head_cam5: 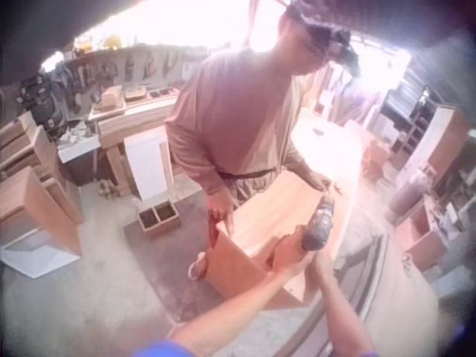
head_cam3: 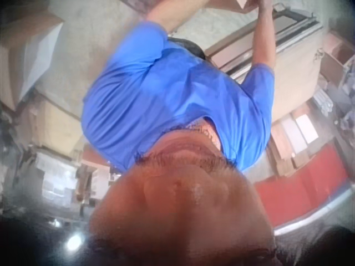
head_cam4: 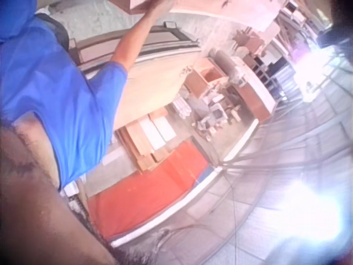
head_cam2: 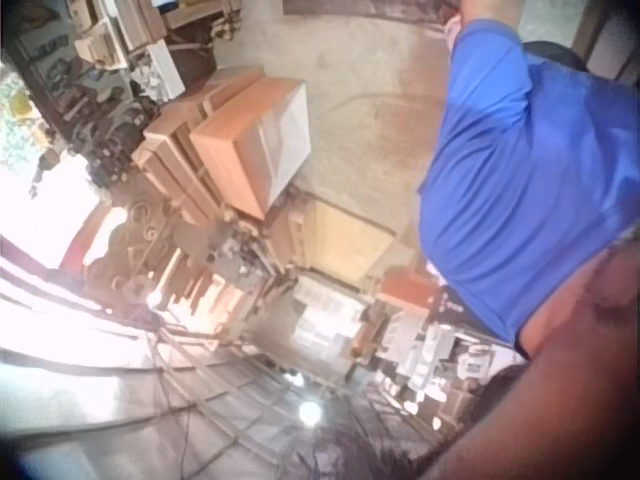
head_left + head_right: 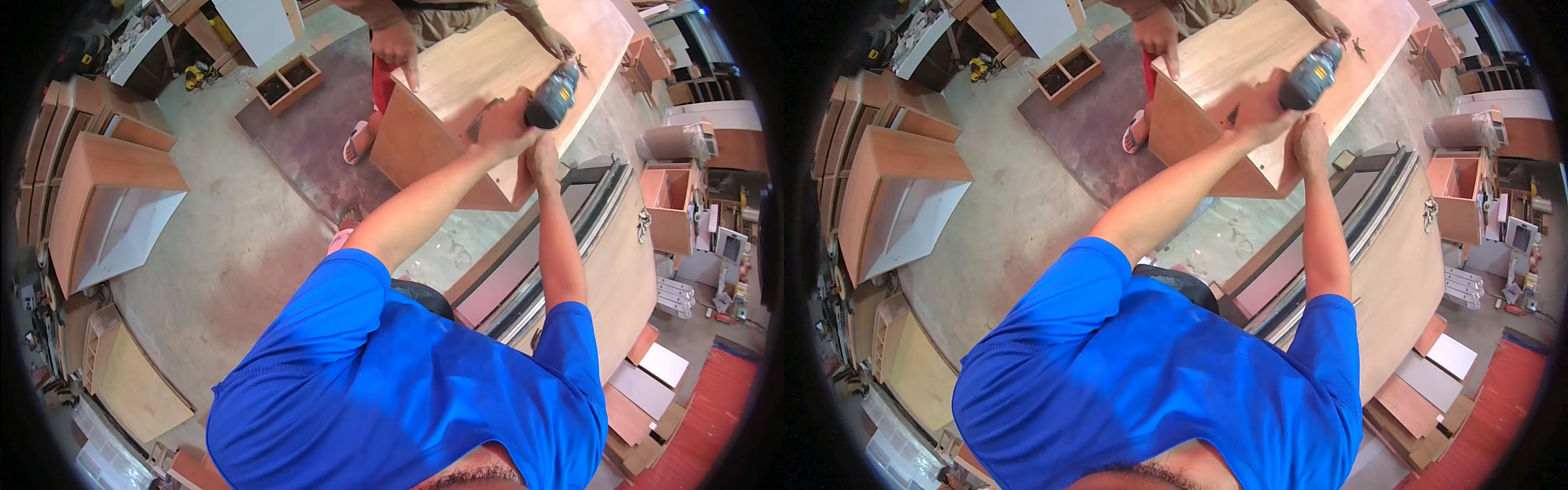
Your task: The person uses a cordless drill to drive screws into a large curved wooden panel while another person assists by holding the panel and hammering nails. The camera wearer repeatedly positions screws and operates the drill along the panel's edge.
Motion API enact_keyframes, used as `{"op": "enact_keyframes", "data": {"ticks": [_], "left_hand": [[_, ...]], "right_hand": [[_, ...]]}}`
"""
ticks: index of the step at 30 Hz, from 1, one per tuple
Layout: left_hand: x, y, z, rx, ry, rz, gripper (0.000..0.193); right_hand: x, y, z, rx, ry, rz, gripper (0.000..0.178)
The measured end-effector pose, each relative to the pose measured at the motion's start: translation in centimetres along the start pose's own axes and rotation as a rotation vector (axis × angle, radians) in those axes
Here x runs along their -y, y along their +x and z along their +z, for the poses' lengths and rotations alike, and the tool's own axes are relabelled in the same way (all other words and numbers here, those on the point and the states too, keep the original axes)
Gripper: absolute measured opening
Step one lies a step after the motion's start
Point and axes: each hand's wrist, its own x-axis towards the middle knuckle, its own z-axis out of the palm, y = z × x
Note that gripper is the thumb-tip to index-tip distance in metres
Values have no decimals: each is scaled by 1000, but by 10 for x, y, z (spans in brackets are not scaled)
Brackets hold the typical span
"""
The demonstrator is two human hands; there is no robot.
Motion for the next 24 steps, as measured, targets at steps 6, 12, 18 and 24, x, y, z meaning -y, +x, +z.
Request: {"op": "enact_keyframes", "data": {"ticks": [6, 12, 18, 24], "left_hand": [[6, 15, -17, -32, -22, 42, 53], [-17, 35, -57, 252, -227, -14, 76], [-23, -10, -155, 380, -346, -24, 65], [-42, -59, -250, 495, -69, -190, 65]], "right_hand": [[38, 2, -10, -116, 201, 320, 41], [71, -51, -46, -135, 1159, 872, 33], [161, -90, -59, -213, 1724, 997, 33], [221, -61, -21, 35, 2209, 1197, 21]]}}
